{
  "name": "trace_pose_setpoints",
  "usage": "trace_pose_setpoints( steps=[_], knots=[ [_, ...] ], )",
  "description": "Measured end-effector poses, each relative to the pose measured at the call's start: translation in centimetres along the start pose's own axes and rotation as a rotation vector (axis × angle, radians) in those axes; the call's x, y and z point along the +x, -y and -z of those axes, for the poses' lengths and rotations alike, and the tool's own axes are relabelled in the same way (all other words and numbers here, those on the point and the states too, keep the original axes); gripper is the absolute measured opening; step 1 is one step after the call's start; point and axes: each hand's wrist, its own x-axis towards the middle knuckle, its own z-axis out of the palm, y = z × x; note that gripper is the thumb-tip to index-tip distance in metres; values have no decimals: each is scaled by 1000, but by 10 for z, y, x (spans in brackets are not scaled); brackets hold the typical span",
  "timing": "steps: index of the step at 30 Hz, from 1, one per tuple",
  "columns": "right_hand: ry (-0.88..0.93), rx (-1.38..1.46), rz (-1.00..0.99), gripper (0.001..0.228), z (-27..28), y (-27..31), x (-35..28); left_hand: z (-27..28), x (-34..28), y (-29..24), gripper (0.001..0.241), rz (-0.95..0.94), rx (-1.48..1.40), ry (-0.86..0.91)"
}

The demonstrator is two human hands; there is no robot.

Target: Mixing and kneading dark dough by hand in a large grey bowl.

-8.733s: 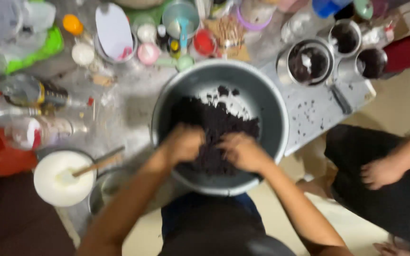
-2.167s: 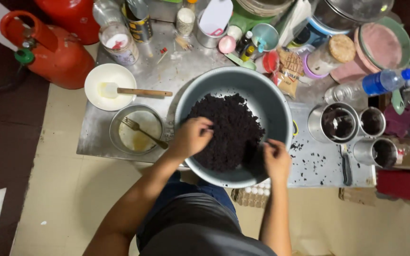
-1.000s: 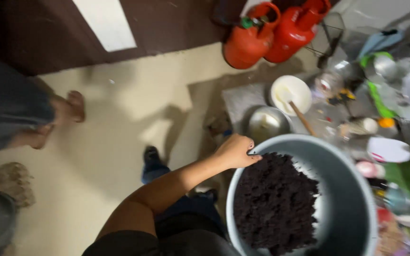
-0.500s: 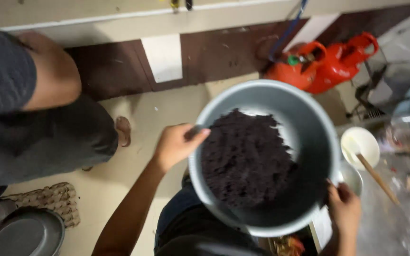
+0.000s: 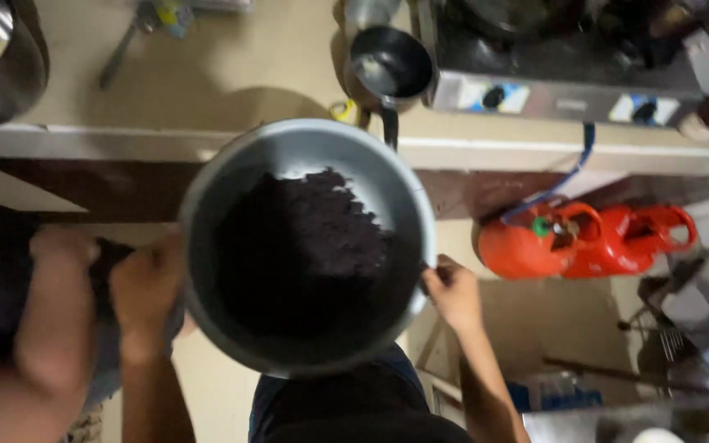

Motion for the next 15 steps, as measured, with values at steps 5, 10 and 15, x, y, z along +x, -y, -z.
trace_pose_setpoints(
  steps=[5, 10, 15],
  knots=[
    [167, 74, 21, 21, -70, 40, 99, -39, 69, 93, 53, -52, 164, -69],
    [228, 415, -7, 22, -133, 53, 185, -36, 155, 84, 57, 55, -73, -239],
    [88, 221, -26, 20, -161, 68, 239, -76, 285, 99, 71, 269, 45, 119]
  ],
)
